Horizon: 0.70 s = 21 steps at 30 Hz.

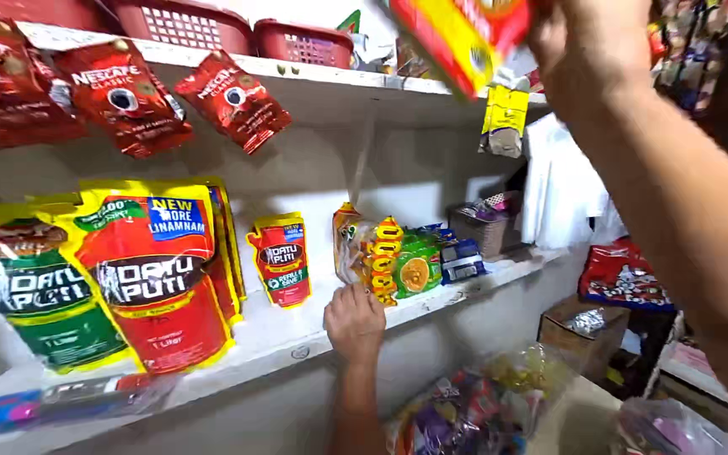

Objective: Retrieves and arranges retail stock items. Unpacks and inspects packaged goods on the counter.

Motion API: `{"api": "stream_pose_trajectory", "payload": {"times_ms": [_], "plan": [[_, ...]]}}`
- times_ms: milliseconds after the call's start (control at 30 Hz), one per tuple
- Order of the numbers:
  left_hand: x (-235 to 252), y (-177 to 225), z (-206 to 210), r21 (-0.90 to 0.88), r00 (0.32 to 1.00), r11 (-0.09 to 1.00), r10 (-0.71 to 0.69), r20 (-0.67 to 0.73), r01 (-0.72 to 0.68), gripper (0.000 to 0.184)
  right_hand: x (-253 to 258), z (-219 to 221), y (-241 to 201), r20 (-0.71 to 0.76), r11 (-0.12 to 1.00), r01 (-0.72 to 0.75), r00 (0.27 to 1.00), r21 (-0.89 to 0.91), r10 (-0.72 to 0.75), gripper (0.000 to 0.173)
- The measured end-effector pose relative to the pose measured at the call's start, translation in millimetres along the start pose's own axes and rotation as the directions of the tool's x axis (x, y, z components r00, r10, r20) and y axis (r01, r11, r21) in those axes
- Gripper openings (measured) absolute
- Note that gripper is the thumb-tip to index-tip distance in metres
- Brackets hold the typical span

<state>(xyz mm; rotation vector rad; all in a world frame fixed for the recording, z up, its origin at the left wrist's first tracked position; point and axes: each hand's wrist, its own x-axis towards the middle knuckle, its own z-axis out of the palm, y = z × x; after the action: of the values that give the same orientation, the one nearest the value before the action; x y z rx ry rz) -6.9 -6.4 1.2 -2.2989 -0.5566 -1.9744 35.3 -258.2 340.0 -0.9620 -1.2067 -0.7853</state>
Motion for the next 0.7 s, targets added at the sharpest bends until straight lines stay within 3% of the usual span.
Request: {"api": "stream_pose_trajectory", "payload": {"times_ms": [67, 167, 233, 300, 333, 400, 433, 467, 500, 533, 600, 667, 700], "plan": [[1, 1, -7, -0.024, 0.999, 1.0, -0.005, 0.035, 0.006, 0.039, -99, -22, -38, 0.092, 0.98, -0.197, 0.976, -0.022, 0.198, 0.04], [9, 8, -34, -0.154, 0.975, 0.985, -0.038, 0.219, 0.073, 0.043, -246, -60, -73, 0.123, 0.856, -0.51, 0.858, 0.081, 0.499, 0.053], [-2, 2, -36, -0.278, 0.987, 0.957, -0.04, 0.153, 0.082, 0.043, -322, -84, -83, 0.102, 0.73, -0.644, 0.762, 0.228, 0.64, 0.061], [-36, 18, -64, -0.52, 0.978, 0.834, -0.108, 0.176, 0.185, 0.044, -377, -107, -90, 0.074, 0.56, -0.744, 0.622, 0.365, 0.78, 0.06], [-67, 37, -88, -0.651, 0.942, 0.689, -0.152, 0.3, 0.318, 0.044, -401, -119, -92, 0.07, 0.461, -0.777, 0.537, 0.428, 0.841, 0.054], [-143, 84, -135, -0.727, 0.76, 0.221, -0.149, 0.633, 0.65, 0.052, -441, -140, -93, 0.087, 0.3, -0.83, 0.382, 0.471, 0.92, 0.042], [-179, 107, -156, -0.628, 0.619, -0.067, -0.12, 0.776, 0.775, 0.061, -460, -148, -92, 0.121, 0.238, -0.856, 0.326, 0.459, 0.938, 0.039], [-212, 125, -174, -0.469, 0.46, -0.329, -0.11, 0.881, 0.82, 0.063, -477, -155, -89, 0.164, 0.195, -0.883, 0.287, 0.426, 0.944, 0.037], [-238, 141, -190, -0.34, 0.337, -0.504, -0.1, 0.936, 0.794, 0.066, -493, -160, -84, 0.21, 0.164, -0.912, 0.256, 0.376, 0.944, 0.037], [-259, 152, -203, -0.257, 0.244, -0.617, -0.107, 0.964, 0.744, 0.069, -509, -163, -78, 0.261, 0.131, -0.944, 0.215, 0.303, 0.941, 0.038], [-287, 165, -225, -0.167, 0.117, -0.713, -0.119, 0.986, 0.681, 0.081, -541, -164, -72, 0.34, 0.008, -0.982, 0.072, 0.187, 0.937, 0.042], [-309, 162, -245, -0.142, 0.078, -0.781, -0.119, 0.99, 0.608, 0.087, -568, -158, -73, 0.388, -0.093, -0.993, -0.06, 0.067, 0.92, 0.043], [-319, 158, -257, -0.147, 0.06, -0.815, -0.137, 0.989, 0.56, 0.086, -578, -152, -76, 0.409, -0.063, -0.998, -0.063, -0.013, 0.91, 0.043]]}}
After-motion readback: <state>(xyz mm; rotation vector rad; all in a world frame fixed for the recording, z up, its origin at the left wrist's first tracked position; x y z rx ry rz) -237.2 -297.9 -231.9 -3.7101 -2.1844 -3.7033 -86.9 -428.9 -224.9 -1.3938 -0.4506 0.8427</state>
